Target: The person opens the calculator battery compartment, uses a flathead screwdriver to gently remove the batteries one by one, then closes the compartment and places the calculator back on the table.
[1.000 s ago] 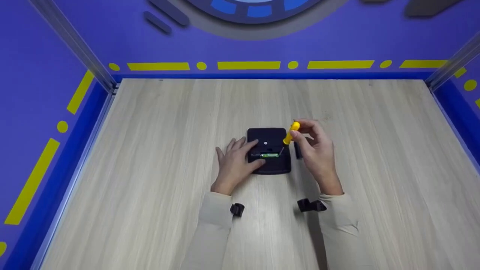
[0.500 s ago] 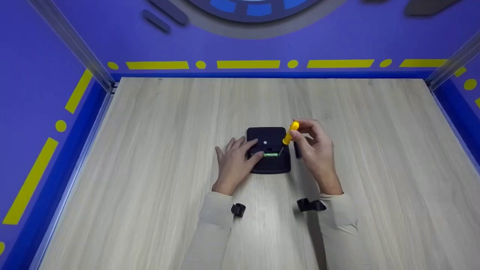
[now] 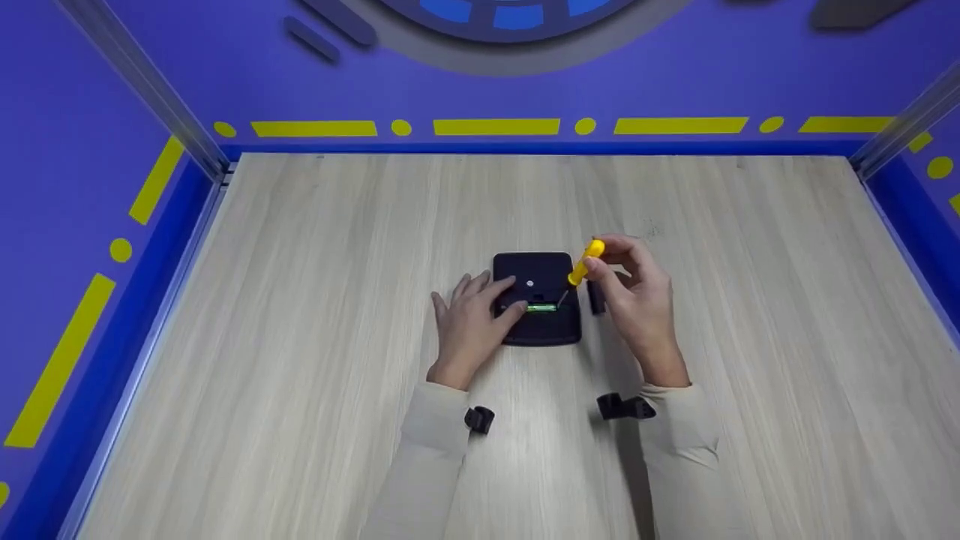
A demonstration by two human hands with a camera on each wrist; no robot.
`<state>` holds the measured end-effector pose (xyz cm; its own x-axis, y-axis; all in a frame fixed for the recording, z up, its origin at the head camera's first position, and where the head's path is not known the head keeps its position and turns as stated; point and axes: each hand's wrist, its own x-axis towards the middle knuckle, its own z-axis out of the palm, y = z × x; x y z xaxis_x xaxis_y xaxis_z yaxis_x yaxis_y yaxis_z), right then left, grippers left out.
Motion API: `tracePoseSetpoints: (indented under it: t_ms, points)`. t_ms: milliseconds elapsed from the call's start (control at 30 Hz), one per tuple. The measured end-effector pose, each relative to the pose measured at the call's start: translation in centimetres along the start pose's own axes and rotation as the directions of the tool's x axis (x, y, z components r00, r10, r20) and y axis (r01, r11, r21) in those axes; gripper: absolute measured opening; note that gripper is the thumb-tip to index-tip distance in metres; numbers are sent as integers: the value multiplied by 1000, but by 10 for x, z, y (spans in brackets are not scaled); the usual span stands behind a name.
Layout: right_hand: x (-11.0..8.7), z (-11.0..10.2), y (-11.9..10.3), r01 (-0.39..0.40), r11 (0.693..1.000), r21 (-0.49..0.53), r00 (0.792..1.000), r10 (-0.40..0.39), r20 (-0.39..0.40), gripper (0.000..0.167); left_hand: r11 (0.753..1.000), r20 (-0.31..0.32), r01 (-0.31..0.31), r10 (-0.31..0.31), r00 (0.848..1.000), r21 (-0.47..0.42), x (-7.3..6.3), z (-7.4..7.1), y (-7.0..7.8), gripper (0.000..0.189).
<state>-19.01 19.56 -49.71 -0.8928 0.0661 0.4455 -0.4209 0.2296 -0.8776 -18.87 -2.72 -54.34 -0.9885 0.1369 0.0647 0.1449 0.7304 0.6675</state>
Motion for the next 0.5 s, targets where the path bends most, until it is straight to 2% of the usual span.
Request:
tracePoseSetpoints:
  t_ms: [167,500]
  points:
    - [1,-7,4,-34,999,29,999,34,6,29,1000,0,-2,2,1000,-4,-1,0,0,49]
    - [3,-19,16,-110,979,173,994,113,-5,27,1000,2,-10,10,1000,-3,-1,-1,1,50]
